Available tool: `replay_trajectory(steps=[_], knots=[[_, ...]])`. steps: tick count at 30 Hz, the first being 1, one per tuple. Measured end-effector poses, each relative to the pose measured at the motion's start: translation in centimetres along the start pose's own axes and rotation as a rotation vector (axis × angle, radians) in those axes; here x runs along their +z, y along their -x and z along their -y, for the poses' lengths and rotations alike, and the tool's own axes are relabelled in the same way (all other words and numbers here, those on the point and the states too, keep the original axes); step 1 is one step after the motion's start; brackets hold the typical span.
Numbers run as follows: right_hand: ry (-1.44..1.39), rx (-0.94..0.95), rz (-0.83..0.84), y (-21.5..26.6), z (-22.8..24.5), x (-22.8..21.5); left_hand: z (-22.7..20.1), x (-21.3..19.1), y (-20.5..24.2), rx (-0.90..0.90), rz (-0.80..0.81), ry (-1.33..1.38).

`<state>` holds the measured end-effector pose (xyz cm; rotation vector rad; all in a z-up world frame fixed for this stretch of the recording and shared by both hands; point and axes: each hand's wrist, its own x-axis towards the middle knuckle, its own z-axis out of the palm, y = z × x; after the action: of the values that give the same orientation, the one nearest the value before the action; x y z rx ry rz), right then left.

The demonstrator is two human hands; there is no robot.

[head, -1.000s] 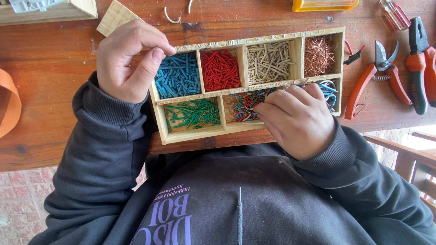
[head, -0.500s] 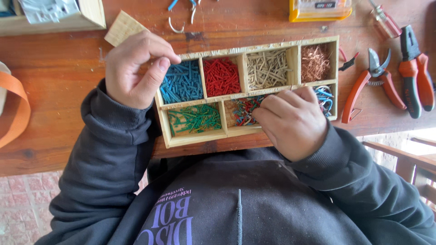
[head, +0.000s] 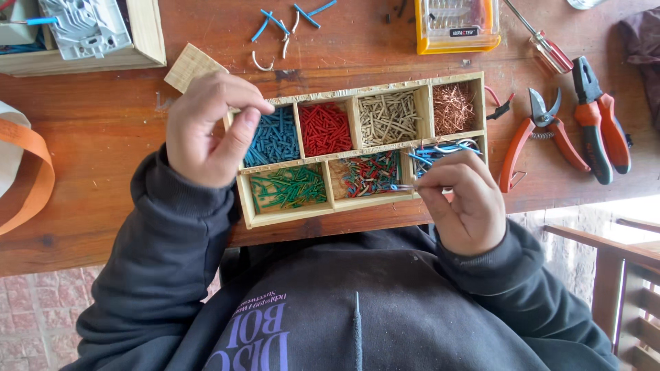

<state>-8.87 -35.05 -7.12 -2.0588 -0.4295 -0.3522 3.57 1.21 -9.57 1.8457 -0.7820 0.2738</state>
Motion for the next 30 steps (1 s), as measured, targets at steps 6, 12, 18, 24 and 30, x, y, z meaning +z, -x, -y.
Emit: replay_trajectory(steps=[6,12,18,24,30], knots=[[0.078,0.001,-0.104,1.3,1.9,1.0,-8.6,2.1,-2.6,0.063,0.261,-0.086],[-0.025,-0.139,-0.146,1.4,0.6,1.9,-11.6,5.0,-3.2,0.090,0.339,-0.011],[-0.042,-0.154,-0.120,1.7,0.2,1.9,-11.9,6.7,-3.3,0.133,0.289,-0.012],[0.037,-0.095,-0.088,1.0,1.2,1.6,-12.1,6.8,-3.3,0.192,0.236,-0.113],[0.101,-0.096,-0.027,0.8,1.0,1.8,-11.3,6.2,-1.9,0.122,0.224,-0.192]])
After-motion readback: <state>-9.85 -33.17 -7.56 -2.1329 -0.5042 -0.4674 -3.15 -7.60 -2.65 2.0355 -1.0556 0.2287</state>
